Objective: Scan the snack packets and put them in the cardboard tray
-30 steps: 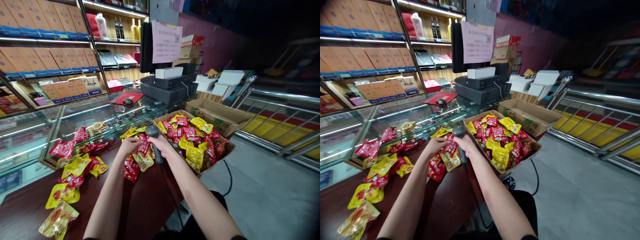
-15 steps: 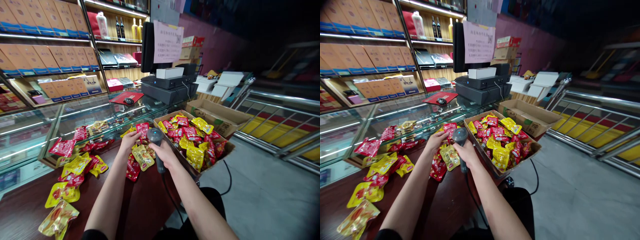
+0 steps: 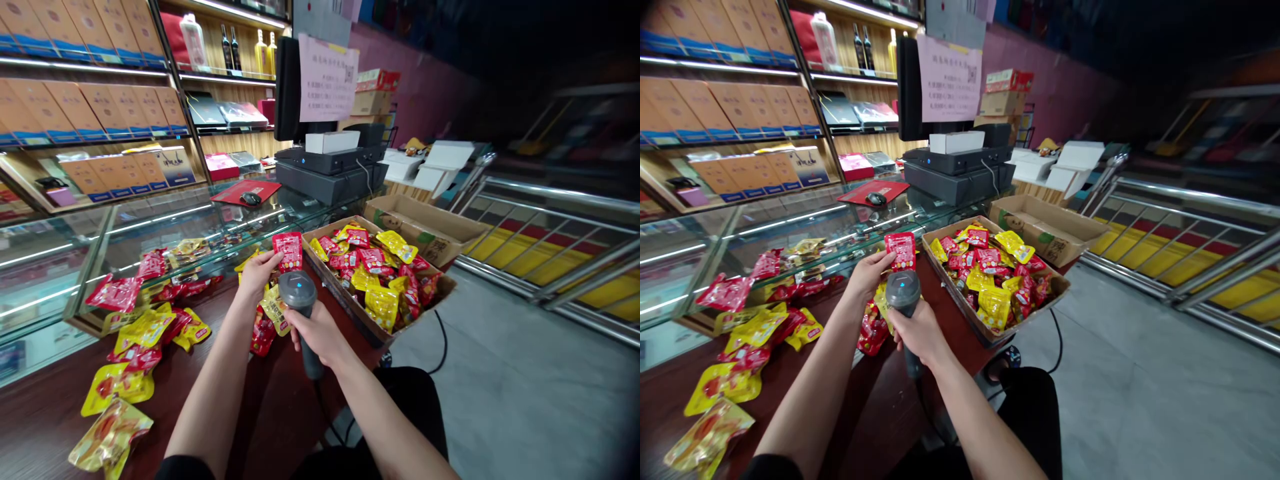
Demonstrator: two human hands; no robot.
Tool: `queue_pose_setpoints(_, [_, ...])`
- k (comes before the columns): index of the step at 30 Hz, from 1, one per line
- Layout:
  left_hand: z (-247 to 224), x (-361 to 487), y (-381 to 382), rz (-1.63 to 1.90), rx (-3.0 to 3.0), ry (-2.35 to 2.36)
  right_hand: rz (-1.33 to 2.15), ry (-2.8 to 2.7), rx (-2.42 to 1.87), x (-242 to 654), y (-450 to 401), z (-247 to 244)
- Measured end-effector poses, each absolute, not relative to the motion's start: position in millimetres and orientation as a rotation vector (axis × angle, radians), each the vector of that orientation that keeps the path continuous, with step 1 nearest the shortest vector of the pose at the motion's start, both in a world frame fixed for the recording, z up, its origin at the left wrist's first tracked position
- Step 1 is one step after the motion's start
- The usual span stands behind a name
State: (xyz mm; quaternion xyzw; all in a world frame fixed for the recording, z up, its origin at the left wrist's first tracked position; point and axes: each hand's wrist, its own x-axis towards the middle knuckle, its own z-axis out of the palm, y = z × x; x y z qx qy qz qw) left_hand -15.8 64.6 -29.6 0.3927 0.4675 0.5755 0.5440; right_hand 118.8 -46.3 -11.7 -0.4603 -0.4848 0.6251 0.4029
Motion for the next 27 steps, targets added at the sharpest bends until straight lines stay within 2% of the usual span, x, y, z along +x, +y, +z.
queue_pose_setpoints(27, [-36, -17, 67, 1.370, 0.909, 1.113, 1.543, -1.200, -1.227, 114, -26, -19])
